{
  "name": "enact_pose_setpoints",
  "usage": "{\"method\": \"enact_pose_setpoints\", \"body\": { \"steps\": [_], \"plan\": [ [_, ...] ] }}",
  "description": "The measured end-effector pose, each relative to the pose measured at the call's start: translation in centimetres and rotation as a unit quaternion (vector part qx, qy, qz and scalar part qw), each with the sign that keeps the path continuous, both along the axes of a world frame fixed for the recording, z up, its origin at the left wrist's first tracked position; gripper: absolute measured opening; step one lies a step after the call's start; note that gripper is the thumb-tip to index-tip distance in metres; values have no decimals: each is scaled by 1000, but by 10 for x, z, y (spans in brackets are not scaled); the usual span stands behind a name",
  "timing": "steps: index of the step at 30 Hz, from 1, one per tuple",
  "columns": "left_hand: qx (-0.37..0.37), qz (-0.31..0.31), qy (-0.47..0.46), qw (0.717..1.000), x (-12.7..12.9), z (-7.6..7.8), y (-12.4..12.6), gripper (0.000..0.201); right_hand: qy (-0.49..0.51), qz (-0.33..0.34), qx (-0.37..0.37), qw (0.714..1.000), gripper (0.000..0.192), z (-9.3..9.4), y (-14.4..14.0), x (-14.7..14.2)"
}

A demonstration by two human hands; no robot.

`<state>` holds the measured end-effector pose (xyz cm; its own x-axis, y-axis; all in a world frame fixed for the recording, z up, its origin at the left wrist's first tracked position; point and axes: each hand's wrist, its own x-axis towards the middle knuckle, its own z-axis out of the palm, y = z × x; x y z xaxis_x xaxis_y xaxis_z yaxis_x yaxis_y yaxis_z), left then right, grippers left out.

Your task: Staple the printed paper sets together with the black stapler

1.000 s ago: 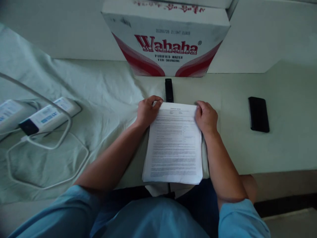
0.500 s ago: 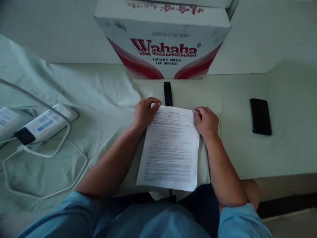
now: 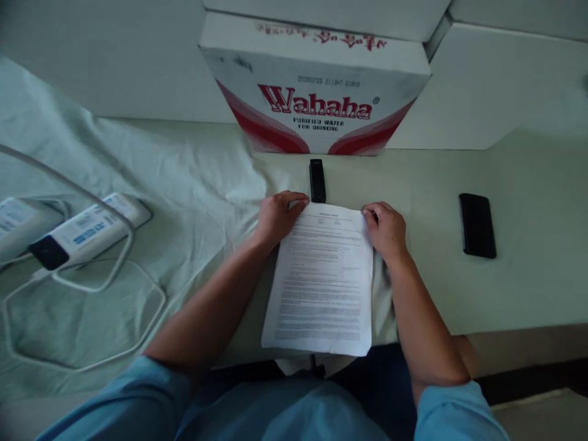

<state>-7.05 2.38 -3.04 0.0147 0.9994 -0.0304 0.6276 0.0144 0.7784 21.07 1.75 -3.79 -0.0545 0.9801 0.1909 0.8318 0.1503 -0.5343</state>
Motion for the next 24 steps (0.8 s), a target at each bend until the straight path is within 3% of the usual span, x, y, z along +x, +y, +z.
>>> {"method": "enact_pose_setpoints", "body": {
  "steps": [7, 15, 20, 24],
  "plan": [
    [-40, 23, 121, 992, 4, 14, -5, 28, -45, 36, -11, 998, 25, 4, 24, -6],
    [-44, 31, 74, 996, 0, 14, -4, 27, -65, 6, 31, 997, 26, 1, 21, -12],
    [-27, 32, 30, 999, -2, 10, -2, 24, -76, 28, 103, 991, 29, 27, 20, -32],
    [-16, 32, 31, 999, -2, 8, -1, 24, -50, 60, 88, 993, 34, 47, 33, -61]
  ]
}}
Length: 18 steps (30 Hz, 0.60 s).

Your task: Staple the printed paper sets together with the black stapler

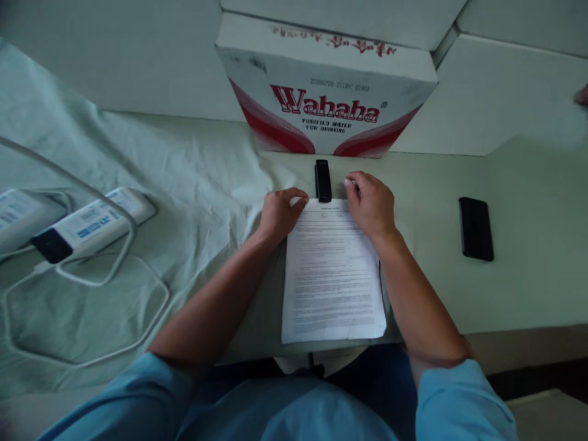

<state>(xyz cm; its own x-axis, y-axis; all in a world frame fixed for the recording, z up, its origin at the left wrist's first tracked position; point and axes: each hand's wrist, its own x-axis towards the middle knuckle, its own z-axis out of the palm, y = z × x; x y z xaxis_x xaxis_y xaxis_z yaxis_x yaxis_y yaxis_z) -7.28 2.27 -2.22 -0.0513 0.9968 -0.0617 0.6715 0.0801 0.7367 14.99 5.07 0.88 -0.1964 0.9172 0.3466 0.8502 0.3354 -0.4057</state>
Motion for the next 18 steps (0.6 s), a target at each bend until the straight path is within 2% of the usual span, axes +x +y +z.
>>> {"method": "enact_pose_setpoints", "body": {
  "steps": [5, 8, 12, 18],
  "plan": [
    [-1, -3, 4, 1000, 0, 1, 1, 24, -17, -28, -117, 993, 52, 0, 26, -29],
    [-10, -6, 13, 1000, 0, 4, 1, 25, -4, -15, -179, 984, 51, -2, 34, -38],
    [-14, -13, 6, 1000, 0, 7, 1, 26, 26, 3, -200, 979, 42, 2, 32, -38],
    [-14, -6, 7, 1000, 0, 8, 1, 27, 69, -18, -244, 967, 46, 7, 23, -37]
  ]
}}
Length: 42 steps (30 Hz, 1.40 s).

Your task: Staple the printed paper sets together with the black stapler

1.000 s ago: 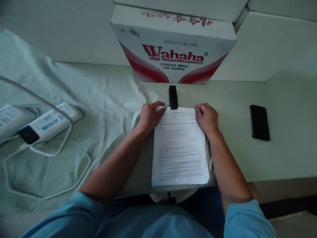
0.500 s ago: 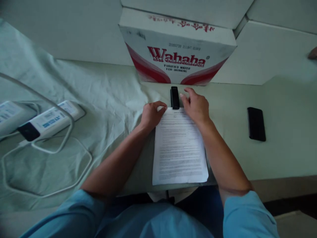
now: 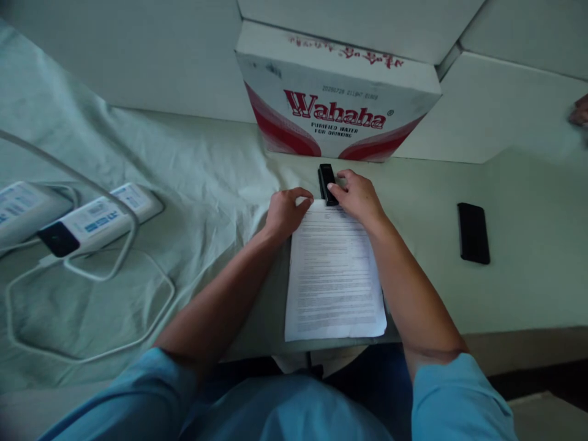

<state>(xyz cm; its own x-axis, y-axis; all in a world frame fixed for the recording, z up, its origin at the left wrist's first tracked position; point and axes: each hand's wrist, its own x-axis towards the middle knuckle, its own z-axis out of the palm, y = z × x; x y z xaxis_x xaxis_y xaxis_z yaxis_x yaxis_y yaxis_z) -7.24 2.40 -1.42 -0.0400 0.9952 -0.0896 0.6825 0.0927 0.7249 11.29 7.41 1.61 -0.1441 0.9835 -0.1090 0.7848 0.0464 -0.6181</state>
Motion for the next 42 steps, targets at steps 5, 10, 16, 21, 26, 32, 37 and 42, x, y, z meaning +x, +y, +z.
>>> {"method": "enact_pose_setpoints", "body": {
  "steps": [5, 10, 16, 21, 26, 32, 37, 42],
  "plan": [
    [5, -5, 12, 1000, -1, -1, 0, 28, 46, -32, -19, 998, 42, -5, -3, -2],
    [6, -21, 0, 1000, -3, -3, 1, 28, 59, 1, 2, 998, 42, -17, 3, 7],
    [21, -27, -12, 999, -5, -9, 3, 24, -22, -21, 157, 987, 48, -22, 10, 11],
    [19, -29, 2, 999, -5, -9, 4, 25, -57, 82, 188, 977, 59, -20, 24, -9],
    [14, -36, 12, 999, -5, -8, 4, 25, -102, 115, 103, 983, 62, -37, 24, -26],
    [27, -19, -44, 998, -8, -11, 7, 29, -120, 107, 128, 979, 54, -48, 13, -32],
    [14, -88, -96, 991, -20, -12, 12, 16, -102, 75, 160, 979, 58, -41, 14, -25],
    [-68, -244, -202, 946, -37, -10, 10, 6, -8, -46, 298, 953, 58, -27, -13, 28]
  ]
}}
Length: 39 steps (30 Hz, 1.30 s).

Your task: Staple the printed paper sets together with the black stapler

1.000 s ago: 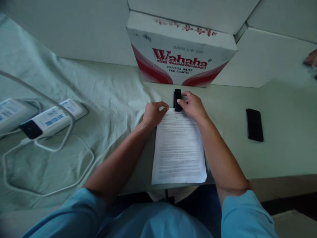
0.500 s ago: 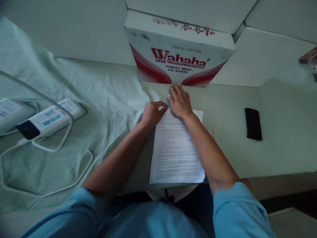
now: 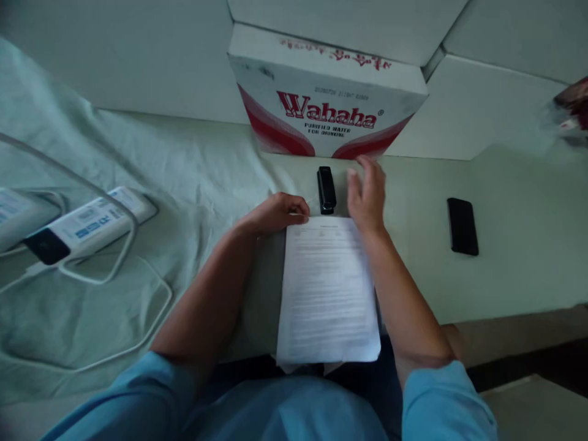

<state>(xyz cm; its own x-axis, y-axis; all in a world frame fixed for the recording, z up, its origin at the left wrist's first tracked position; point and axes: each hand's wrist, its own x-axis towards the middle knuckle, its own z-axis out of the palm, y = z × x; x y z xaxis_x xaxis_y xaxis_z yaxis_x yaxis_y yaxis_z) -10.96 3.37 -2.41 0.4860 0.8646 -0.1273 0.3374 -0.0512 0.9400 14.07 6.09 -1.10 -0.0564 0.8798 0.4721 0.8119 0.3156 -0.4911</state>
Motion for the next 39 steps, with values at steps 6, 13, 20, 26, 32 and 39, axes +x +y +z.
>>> {"method": "enact_pose_setpoints", "body": {
  "steps": [6, 13, 20, 26, 32, 39],
  "plan": [
    [-83, -68, -135, 985, -8, 13, -6, 12, 250, -101, -7, 963, 57, -6, -83, 48],
    [-94, 136, -224, 960, 0, 10, -5, 23, 386, -44, -199, 900, 71, -16, -131, 53],
    [-118, 98, -253, 955, 1, 13, -7, 38, 379, -111, -113, 912, 42, -22, -92, 61],
    [-116, 78, -133, 981, -4, 12, -7, 36, 361, -111, -155, 913, 45, -41, -93, 68],
    [-140, 130, -175, 966, 0, 4, -7, 36, 362, -140, -123, 913, 49, -35, -89, 66],
    [-219, 209, -230, 925, 6, -3, -14, 48, 340, -131, -123, 923, 44, -36, -91, 72]
  ]
}}
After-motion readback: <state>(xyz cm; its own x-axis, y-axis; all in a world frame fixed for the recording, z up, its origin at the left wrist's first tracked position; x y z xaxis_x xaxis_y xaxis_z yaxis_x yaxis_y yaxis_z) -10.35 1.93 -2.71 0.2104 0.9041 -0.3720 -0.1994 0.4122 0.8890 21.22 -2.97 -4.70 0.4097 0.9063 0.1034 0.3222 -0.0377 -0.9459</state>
